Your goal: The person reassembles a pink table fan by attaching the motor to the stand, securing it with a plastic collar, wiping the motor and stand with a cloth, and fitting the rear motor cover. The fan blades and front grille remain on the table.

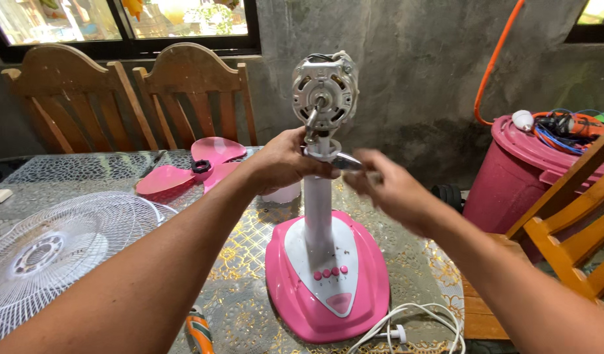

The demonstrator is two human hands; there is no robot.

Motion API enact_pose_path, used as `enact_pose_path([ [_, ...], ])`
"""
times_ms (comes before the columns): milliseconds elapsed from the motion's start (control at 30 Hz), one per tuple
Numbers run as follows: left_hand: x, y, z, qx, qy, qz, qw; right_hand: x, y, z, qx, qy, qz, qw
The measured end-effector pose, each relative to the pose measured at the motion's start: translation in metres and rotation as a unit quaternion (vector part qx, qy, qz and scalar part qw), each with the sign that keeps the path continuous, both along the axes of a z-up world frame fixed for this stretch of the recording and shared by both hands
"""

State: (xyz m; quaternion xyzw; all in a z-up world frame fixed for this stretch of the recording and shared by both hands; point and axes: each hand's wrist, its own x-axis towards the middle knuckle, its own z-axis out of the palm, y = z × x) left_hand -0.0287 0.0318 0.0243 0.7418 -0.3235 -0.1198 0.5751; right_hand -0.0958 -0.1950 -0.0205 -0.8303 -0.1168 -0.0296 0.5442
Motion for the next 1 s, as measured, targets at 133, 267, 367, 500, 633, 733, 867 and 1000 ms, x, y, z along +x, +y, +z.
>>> enact_pose_path([
  [133, 0.001, 0.001, -0.004, -0.033, -0.009, 0.000, 0.999, -0.027, -0.036, -0.054, -0.140, 0.158, 0.112, 0.971],
  [267, 0.001, 0.002, -0.005, -0.039, 0.010, -0.008, 0.999, -0.056, -0.051, -0.105, -0.279, 0.148, 0.173, 0.933],
  [367, 0.000, 0.002, -0.005, -0.019, 0.022, 0.018, 0.999, -0.069, -0.057, -0.128, -0.330, 0.125, 0.168, 0.920],
  [500, -0.004, -0.001, -0.002, -0.008, 0.026, 0.031, 0.999, -0.073, -0.061, -0.140, -0.345, 0.150, 0.188, 0.907],
  [633, -0.009, -0.002, 0.002, -0.006, 0.030, 0.050, 0.998, -0.080, -0.059, -0.136, -0.345, 0.137, 0.177, 0.911],
  [733, -0.014, -0.001, 0.002, -0.010, 0.033, 0.060, 0.998, -0.088, -0.053, -0.126, -0.380, 0.143, 0.167, 0.898],
  [867, -0.018, -0.001, 0.004, -0.030, 0.040, 0.053, 0.997, -0.099, -0.046, -0.116, -0.421, 0.125, 0.162, 0.884],
  [1000, -0.020, -0.001, 0.003, -0.018, 0.042, 0.068, 0.997, -0.105, -0.044, -0.116, -0.426, 0.101, 0.170, 0.883],
])
